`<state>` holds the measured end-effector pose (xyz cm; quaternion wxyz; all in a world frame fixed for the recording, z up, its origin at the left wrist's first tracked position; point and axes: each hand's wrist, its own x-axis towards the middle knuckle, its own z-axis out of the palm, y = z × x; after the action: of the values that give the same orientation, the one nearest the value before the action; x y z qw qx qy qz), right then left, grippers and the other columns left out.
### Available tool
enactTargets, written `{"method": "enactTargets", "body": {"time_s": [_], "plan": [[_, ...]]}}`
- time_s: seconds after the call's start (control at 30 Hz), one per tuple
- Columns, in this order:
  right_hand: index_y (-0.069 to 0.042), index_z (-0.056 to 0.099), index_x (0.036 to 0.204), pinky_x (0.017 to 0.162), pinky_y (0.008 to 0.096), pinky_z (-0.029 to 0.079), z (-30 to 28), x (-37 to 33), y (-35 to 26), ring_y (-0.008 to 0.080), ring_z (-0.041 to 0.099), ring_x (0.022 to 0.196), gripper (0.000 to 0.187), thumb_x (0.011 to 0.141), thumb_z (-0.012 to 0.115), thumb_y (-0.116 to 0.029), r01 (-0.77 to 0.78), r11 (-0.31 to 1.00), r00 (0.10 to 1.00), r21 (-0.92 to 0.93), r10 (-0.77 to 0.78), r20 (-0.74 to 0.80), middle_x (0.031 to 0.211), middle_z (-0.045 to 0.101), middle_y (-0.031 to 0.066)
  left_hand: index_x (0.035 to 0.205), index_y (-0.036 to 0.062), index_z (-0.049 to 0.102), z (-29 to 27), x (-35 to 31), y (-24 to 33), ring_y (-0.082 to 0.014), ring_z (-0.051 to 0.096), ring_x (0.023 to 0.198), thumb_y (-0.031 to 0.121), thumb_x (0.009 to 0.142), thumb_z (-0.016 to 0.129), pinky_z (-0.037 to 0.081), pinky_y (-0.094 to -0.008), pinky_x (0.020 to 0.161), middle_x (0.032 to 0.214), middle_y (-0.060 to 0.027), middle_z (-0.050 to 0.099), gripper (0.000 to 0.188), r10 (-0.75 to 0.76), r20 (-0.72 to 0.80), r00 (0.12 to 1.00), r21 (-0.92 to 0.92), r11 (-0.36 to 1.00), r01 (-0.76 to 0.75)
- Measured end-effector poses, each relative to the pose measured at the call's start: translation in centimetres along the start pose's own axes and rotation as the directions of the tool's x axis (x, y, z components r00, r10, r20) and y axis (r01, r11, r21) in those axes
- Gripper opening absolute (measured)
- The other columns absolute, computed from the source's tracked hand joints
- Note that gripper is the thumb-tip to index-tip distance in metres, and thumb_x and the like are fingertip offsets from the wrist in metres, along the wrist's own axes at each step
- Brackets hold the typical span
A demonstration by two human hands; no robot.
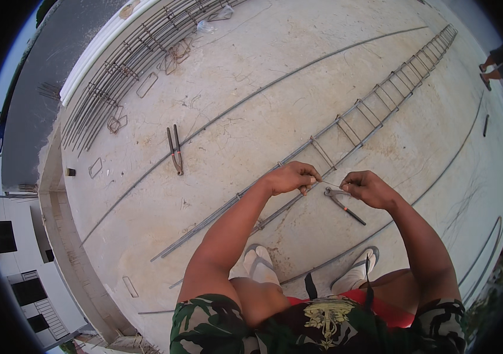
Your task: The person uses pliers to twist wire ties around intersections of a rebar ladder laid on a concrete rooftop. They repeatedly pick up wire ties, wrap them around the rebar, and twist them tight with pliers to secure the structure.
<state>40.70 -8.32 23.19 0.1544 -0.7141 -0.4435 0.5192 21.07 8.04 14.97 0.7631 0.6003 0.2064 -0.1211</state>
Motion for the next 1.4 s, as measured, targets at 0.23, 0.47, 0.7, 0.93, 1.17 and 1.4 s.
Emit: {"method": "enactTargets", "body": {"time_s": [0.23, 0.47, 0.7, 0.93, 1.17, 1.4], "plan": [[0.003, 0.065, 0.103, 0.072, 0.0361, 0.047, 1.1, 0.9, 0.0, 0.0218, 0.058, 0.076, 0.030, 0.091, 0.058, -0.024, -0.031, 0.999, 0.999, -0.018, 0.031, -0.010, 0.083, 0.065, 0.0147, 0.111, -0.0028, 0.061, 0.3, -0.6, -0.5, -0.0170, 0.062, 0.081, 0.017, 0.090, 0.056, 0.050, -0.0325, 0.075, 0.090, -0.0116, 0.065, 0.029, -0.024, -0.122, 0.992, 0.156, 0.987, 0.043], [0.006, 0.065, 0.099, 0.063, 0.0331, 0.047, 1.0, 1.1, 0.4, 0.0183, 0.059, 0.066, 0.027, 0.088, 0.059, -0.018, 0.036, 0.999, 0.987, 0.000, -0.035, -0.157, 0.076, 0.064, 0.0125, 0.098, 0.0004, 0.062, 1.7, 1.3, -1.9, -0.0363, 0.063, 0.086, 0.013, 0.088, 0.056, 0.048, -0.0417, 0.077, 0.089, -0.0199, 0.065, 0.017, 0.363, -0.290, 0.885, 0.619, 0.777, -0.116], [0.006, 0.065, 0.097, 0.053, 0.0295, 0.043, 1.2, 1.6, 0.5, 0.0130, 0.051, 0.056, 0.027, 0.087, 0.059, -0.018, -0.007, 0.999, 0.995, 0.043, 0.011, -0.102, 0.066, 0.057, 0.0059, 0.101, -0.0013, 0.058, 1.3, -1.0, -1.9, -0.0251, 0.067, 0.086, 0.014, 0.095, 0.047, 0.052, -0.0364, 0.078, 0.093, -0.0148, 0.068, 0.020, 0.257, -0.275, 0.927, 0.209, 0.957, -0.203], [0.006, 0.065, 0.095, 0.054, 0.0288, 0.042, 1.0, 0.9, 1.1, 0.0127, 0.052, 0.060, 0.030, 0.084, 0.062, -0.022, -0.151, 0.972, 0.984, 0.179, 0.165, -0.064, 0.066, 0.056, 0.0059, 0.106, -0.0002, 0.056, 1.8, -2.9, -0.4, -0.0220, 0.065, 0.092, 0.017, 0.098, 0.046, 0.053, -0.0363, 0.083, 0.101, -0.0117, 0.064, 0.022, 0.159, -0.019, 0.987, -0.277, 0.948, -0.158], [0.006, 0.064, 0.097, 0.065, 0.0387, 0.047, 1.1, 1.8, 0.3, 0.0295, 0.063, 0.068, 0.026, 0.089, 0.060, -0.018, 0.158, 0.978, 0.915, -0.140, -0.198, -0.351, 0.074, 0.064, 0.0204, 0.128, 0.0033, 0.048, 1.0, -2.7, -0.9, -0.0193, 0.061, 0.095, 0.030, 0.100, 0.049, 0.052, -0.0352, 0.083, 0.113, -0.0111, 0.056, 0.039, 0.054, -0.063, 0.997, -0.408, 0.910, -0.075], [-0.005, 0.062, 0.095, 0.065, 0.0448, 0.048, 1.5, 1.1, -2.2, 0.0382, 0.062, 0.072, 0.015, 0.091, 0.056, -0.018, 0.246, 0.903, 0.830, -0.352, -0.384, -0.404, 0.075, 0.065, 0.0182, 0.130, -0.0002, 0.044, 0.0, -1.9, -1.8, -0.0174, 0.064, 0.081, 0.025, 0.098, 0.052, 0.054, -0.0330, 0.074, 0.100, -0.0094, 0.062, 0.042, -0.011, -0.206, 0.978, -0.593, 0.797, -0.116]]}}
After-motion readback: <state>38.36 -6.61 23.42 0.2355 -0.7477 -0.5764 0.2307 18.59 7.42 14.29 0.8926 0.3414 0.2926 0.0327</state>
